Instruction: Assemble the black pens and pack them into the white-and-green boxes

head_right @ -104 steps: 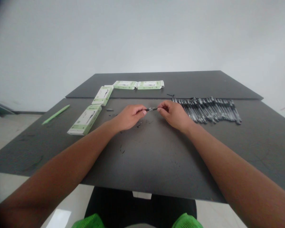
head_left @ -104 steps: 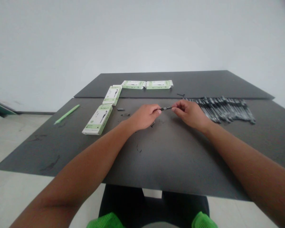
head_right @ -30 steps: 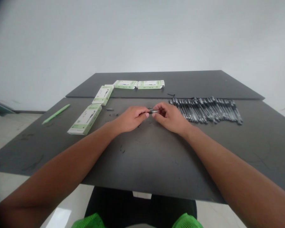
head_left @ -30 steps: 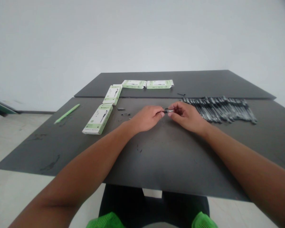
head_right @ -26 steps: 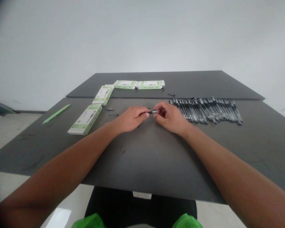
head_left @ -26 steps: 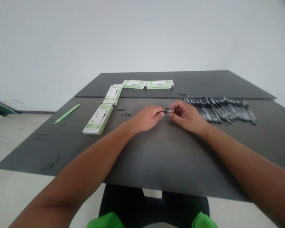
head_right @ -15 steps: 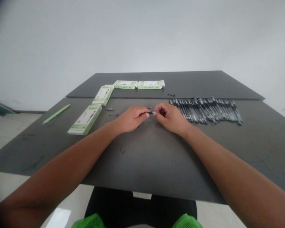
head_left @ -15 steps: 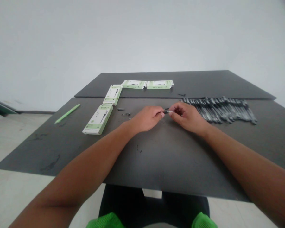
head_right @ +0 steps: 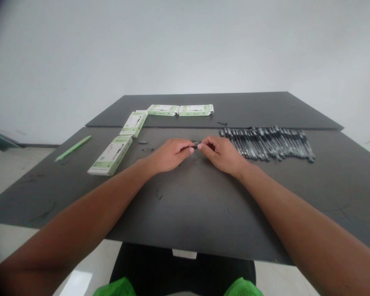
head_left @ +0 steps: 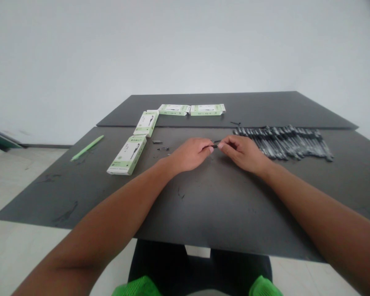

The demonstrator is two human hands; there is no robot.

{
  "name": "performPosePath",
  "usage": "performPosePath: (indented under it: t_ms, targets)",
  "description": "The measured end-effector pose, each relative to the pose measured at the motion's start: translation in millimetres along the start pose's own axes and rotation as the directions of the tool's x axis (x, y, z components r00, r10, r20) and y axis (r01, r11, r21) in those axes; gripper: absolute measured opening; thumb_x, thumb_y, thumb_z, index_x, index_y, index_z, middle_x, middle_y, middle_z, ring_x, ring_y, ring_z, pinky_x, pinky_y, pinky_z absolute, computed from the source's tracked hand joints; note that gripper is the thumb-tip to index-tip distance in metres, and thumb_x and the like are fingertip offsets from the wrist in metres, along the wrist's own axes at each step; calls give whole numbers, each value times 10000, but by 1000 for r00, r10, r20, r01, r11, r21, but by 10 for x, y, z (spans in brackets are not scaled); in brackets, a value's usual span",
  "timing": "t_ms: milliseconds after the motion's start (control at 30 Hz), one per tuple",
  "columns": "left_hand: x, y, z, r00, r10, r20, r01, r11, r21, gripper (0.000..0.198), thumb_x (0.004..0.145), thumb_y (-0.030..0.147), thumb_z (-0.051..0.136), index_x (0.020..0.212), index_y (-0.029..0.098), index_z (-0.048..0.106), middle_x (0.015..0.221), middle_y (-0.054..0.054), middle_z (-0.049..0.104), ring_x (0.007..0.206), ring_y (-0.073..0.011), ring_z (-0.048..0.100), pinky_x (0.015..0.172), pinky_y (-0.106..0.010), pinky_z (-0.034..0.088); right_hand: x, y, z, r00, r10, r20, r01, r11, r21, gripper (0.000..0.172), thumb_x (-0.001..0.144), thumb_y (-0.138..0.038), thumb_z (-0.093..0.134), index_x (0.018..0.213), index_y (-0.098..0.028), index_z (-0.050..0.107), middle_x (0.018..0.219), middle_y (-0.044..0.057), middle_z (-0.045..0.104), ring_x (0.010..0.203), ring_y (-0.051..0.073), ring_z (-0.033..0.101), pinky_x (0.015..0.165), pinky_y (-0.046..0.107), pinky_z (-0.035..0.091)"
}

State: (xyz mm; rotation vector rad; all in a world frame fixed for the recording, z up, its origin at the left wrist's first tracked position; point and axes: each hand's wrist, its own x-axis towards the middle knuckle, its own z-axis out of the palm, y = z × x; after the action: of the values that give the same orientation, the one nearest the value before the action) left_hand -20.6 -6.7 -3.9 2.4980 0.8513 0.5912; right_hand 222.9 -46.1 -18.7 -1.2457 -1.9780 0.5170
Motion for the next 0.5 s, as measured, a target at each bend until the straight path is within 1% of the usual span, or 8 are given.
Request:
performPosePath:
  t_ms: [67,100,167,233,333,500]
  targets:
    - [-1,-7,2,1000,0,-8,0,1000,2,272,1124,277,540,1075,176,788,947,-60,771,885,-209,689,850,-336,503,-9,16,16,1000,-2,-5,2,999,51,216,1012,-464,730,1011,-248,727,895,50,750,784,231,661,724,370,506]
    - [-1,-9,2,1000,-1,-10,1,1000,4,272,1123,277,541,1063,178,787,945,-58,769,886,-209,688,851,-334,504,-13,25,26,1000,1,-10,0,997,80,210,975,-436,766,1066,-253,721,932,54,759,788,235,670,734,379,525]
    - [-2,-11,1,1000,-1,-9,1,1000,11,274,1123,282,545,1039,180,785,940,-56,766,886,-208,687,850,-330,503,-16,41,45,1000,12,-19,-9,993,115,256,917,-384,802,1116,-259,700,939,53,755,768,234,671,734,390,545]
    - [-1,-9,-2,1000,1,-7,-1,1000,18,273,1122,282,550,1026,180,784,936,-56,764,887,-209,687,850,-329,501,-13,46,56,1000,17,-17,-15,994,111,245,903,-353,797,1103,-261,689,906,45,742,751,229,664,728,389,546]
    - [3,-6,-6,1000,0,-7,0,1000,21,269,1121,271,550,1028,180,786,932,-55,763,887,-210,688,851,-329,497,-5,32,48,1000,15,-13,-13,996,92,179,913,-334,777,1048,-260,685,868,35,728,740,222,657,721,380,532]
    - [13,-16,-10,1000,23,-1,-23,999,25,268,1121,264,552,1054,164,792,944,-65,769,879,-213,684,838,-337,486,7,20,23,1000,-4,-16,5,998,67,118,943,-332,753,1012,-258,693,870,39,736,753,227,664,720,376,517]
